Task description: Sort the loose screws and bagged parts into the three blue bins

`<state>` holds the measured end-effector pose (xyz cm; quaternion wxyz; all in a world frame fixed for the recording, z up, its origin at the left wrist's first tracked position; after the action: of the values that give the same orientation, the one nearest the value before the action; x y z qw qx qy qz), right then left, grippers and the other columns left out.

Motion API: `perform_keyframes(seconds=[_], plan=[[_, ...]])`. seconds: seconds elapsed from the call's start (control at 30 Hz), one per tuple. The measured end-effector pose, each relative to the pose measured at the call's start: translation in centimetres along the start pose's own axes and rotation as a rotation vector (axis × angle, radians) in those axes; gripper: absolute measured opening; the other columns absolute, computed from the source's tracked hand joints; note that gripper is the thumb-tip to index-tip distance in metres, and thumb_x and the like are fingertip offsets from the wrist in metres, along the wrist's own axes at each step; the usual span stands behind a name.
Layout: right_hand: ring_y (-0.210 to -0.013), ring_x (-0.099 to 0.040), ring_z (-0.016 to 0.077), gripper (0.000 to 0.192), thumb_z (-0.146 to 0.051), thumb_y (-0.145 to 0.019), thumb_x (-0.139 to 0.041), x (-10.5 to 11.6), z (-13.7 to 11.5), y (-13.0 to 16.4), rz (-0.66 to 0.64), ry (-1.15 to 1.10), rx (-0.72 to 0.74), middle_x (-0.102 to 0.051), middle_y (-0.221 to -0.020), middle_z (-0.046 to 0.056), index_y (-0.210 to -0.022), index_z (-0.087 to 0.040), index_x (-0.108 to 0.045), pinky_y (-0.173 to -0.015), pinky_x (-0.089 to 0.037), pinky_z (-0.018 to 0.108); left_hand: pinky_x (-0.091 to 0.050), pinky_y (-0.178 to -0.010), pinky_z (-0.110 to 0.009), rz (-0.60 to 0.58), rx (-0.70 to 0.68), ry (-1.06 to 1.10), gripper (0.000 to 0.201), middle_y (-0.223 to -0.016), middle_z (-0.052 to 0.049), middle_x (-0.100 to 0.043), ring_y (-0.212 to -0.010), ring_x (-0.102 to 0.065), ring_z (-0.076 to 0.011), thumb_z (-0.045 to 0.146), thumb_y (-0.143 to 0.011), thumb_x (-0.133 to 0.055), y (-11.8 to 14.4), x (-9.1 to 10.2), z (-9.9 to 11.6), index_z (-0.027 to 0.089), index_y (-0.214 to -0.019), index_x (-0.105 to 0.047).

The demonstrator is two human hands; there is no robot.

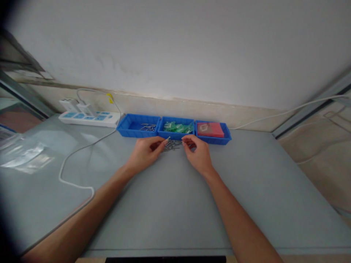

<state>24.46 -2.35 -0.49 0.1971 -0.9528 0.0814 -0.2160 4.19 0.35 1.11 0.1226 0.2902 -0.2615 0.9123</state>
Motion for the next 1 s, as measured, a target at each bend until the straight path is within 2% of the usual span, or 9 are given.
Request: perform_keyframes(seconds=[0.1,0.2,0.3,0.4,0.57,0.7,0.83,1.0], plan=[[-0.079,-0.070,0.0209,0.013,-0.022,-0.090,-0.059,0.3,-0.3,0.1,0.002,0.209,0.105,-0.076,-0.092,0.007,-0.096,-0.022,-0.070,-0.077,-0.058,0.036,-0.040,-0.051,-0.025,0.160,0.273,0.318,0.040,-0.061,-0.001,-0.064,-0.051,-0.056,-0.0134,0.054,-0.092,-0.061,-0.4,0.5,-1.3,0.017,-0.082,-0.072],[-0.081,-0.070,0.0218,0.018,-0.017,-0.089,-0.057,0.4,-0.2,0.2,-0.007,0.317,0.150,-0.075,-0.095,0.007,-0.099,-0.022,-0.070,-0.082,-0.057,0.038,-0.039,-0.046,-0.022,0.269,0.505,0.704,0.044,-0.064,-0.001,-0.063,-0.049,-0.053,-0.0105,0.060,-0.082,-0.071,-0.6,0.8,-2.3,0.015,-0.084,-0.071],[-0.087,-0.071,0.0235,0.021,-0.014,-0.089,-0.055,0.4,0.1,0.3,-0.028,0.405,0.174,-0.075,-0.098,0.008,-0.101,-0.022,-0.070,-0.086,-0.056,0.040,-0.041,-0.048,-0.020,0.338,0.647,0.971,0.042,-0.065,0.001,-0.063,-0.049,-0.051,-0.0074,0.054,-0.078,-0.077,-0.7,1.2,-2.6,0.014,-0.092,-0.072],[-0.091,-0.070,0.0254,0.022,-0.013,-0.089,-0.055,0.4,0.3,0.3,-0.057,0.506,0.181,-0.074,-0.100,0.009,-0.103,-0.021,-0.070,-0.089,-0.055,0.042,-0.041,-0.047,-0.019,0.316,0.698,1.065,0.039,-0.065,0.001,-0.063,-0.049,-0.052,-0.0067,0.050,-0.081,-0.075,-0.6,1.2,-2.3,0.014,-0.094,-0.072],[-0.085,-0.067,0.0235,0.023,-0.013,-0.089,-0.058,0.1,0.4,0.5,-0.145,0.594,0.162,-0.073,-0.103,0.009,-0.107,-0.021,-0.069,-0.084,-0.055,0.040,-0.040,-0.048,-0.020,0.184,0.617,0.945,0.046,-0.068,-0.002,-0.065,-0.052,-0.055,-0.0090,0.058,-0.076,-0.075,-0.5,0.3,-1.8,0.014,-0.088,-0.073],[-0.085,-0.066,0.0218,0.021,-0.013,-0.091,-0.057,-0.2,0.6,0.5,-0.175,0.587,0.164,-0.071,-0.104,0.009,-0.106,-0.021,-0.070,-0.085,-0.054,0.038,-0.043,-0.051,-0.025,0.101,0.402,0.609,0.049,-0.066,-0.003,-0.066,-0.053,-0.057,-0.0130,0.064,-0.085,-0.063,-0.4,-0.4,-1.3,0.016,-0.082,-0.073],[-0.087,-0.066,0.0230,0.013,-0.019,-0.094,-0.060,-0.2,1.2,0.4,-0.163,0.599,0.162,-0.069,-0.098,0.009,-0.099,-0.020,-0.071,-0.085,-0.054,0.038,-0.045,-0.056,-0.025,-0.015,0.220,0.302,0.044,-0.066,-0.001,-0.067,-0.055,-0.059,-0.0145,0.056,-0.095,-0.053,0.0,-1.1,-0.3,0.019,-0.080,-0.073],[-0.090,-0.064,0.0246,0.014,-0.020,-0.097,-0.057,-0.1,1.6,0.3,-0.161,0.640,0.156,-0.066,-0.092,0.009,-0.091,-0.020,-0.069,-0.084,-0.053,0.037,-0.043,-0.054,-0.024,-0.106,0.113,0.170,0.040,-0.062,-0.001,-0.066,-0.055,-0.059,-0.0144,0.045,-0.097,-0.052,0.3,-1.6,0.4,0.018,-0.073,-0.070]])
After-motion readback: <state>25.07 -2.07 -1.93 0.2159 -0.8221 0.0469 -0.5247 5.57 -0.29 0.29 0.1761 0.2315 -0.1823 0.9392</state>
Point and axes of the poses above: each hand's wrist, its own y-axis away from the middle knuckle, its own x-axis out of the back of the hand, z = x × y, the point moved 3 cm from there along -y, towards the middle knuckle
